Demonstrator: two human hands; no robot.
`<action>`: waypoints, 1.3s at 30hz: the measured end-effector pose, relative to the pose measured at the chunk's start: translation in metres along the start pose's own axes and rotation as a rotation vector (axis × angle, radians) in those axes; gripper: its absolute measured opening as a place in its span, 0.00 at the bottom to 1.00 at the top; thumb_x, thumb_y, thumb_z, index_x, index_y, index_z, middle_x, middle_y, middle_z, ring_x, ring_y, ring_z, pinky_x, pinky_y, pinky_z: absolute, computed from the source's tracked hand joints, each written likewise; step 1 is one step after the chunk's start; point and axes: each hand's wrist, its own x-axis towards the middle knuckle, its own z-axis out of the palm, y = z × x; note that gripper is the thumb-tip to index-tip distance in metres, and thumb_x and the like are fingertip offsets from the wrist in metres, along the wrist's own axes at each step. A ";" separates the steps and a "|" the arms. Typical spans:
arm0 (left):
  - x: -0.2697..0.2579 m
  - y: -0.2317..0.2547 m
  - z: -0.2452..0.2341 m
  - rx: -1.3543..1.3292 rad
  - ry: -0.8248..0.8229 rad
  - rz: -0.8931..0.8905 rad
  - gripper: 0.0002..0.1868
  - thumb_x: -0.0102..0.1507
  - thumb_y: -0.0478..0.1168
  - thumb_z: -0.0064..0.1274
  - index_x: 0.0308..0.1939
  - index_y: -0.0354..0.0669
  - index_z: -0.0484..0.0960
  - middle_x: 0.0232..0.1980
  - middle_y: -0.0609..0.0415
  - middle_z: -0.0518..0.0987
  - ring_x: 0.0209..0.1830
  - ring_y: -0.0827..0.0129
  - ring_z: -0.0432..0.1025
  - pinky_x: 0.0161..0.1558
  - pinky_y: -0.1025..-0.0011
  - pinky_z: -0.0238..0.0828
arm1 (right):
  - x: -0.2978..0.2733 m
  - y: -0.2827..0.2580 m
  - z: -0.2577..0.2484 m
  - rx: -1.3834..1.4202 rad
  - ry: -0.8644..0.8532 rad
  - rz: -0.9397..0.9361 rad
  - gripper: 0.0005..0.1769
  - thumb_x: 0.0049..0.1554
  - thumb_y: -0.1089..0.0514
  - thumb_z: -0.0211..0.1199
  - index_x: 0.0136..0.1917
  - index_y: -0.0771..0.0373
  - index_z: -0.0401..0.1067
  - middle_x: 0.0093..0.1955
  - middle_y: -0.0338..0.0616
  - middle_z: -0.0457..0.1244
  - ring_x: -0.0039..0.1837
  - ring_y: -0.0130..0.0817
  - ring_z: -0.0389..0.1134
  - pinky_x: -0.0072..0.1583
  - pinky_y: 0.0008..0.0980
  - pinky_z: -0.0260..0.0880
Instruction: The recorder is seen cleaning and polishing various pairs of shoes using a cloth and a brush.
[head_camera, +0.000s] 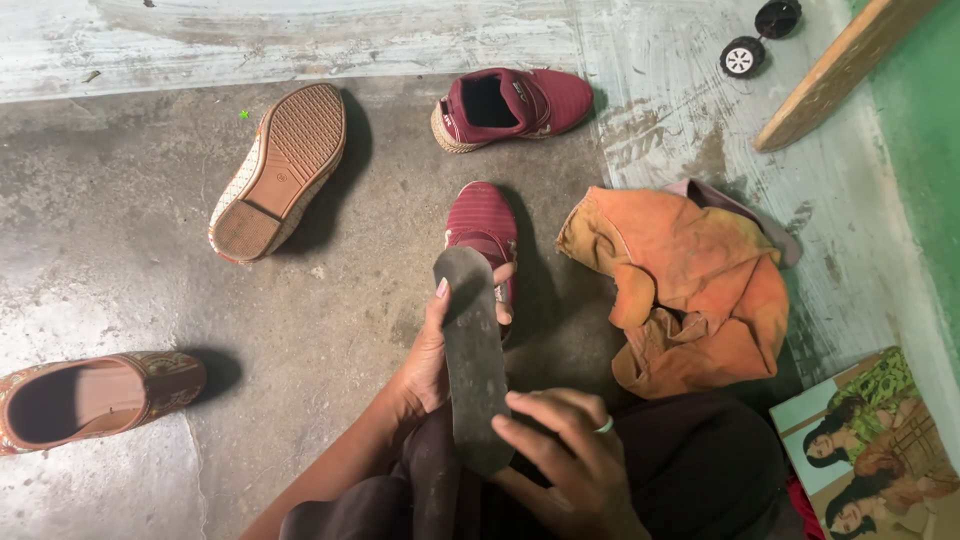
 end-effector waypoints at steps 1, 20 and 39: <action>0.000 0.000 0.000 0.017 0.005 0.015 0.50 0.63 0.75 0.40 0.81 0.49 0.60 0.47 0.62 0.77 0.42 0.76 0.70 0.45 0.70 0.73 | -0.001 -0.002 0.002 -0.022 0.008 -0.031 0.23 0.46 0.53 0.77 0.54 0.60 0.78 0.59 0.43 0.67 0.61 0.39 0.68 0.59 0.34 0.72; 0.020 -0.001 -0.046 0.704 0.597 0.579 0.29 0.73 0.57 0.29 0.54 0.42 0.81 0.37 0.54 0.83 0.19 0.73 0.69 0.24 0.69 0.73 | -0.006 0.023 -0.044 -0.078 0.358 0.232 0.08 0.54 0.70 0.69 0.48 0.64 0.78 0.47 0.42 0.67 0.50 0.31 0.71 0.50 0.27 0.73; 0.011 -0.014 -0.052 1.172 0.925 0.482 0.10 0.64 0.41 0.56 0.48 0.45 0.80 0.41 0.52 0.80 0.31 0.67 0.73 0.38 0.65 0.70 | 0.044 0.037 0.014 -0.148 0.081 0.016 0.11 0.48 0.70 0.72 0.45 0.61 0.81 0.40 0.38 0.66 0.43 0.34 0.69 0.45 0.33 0.67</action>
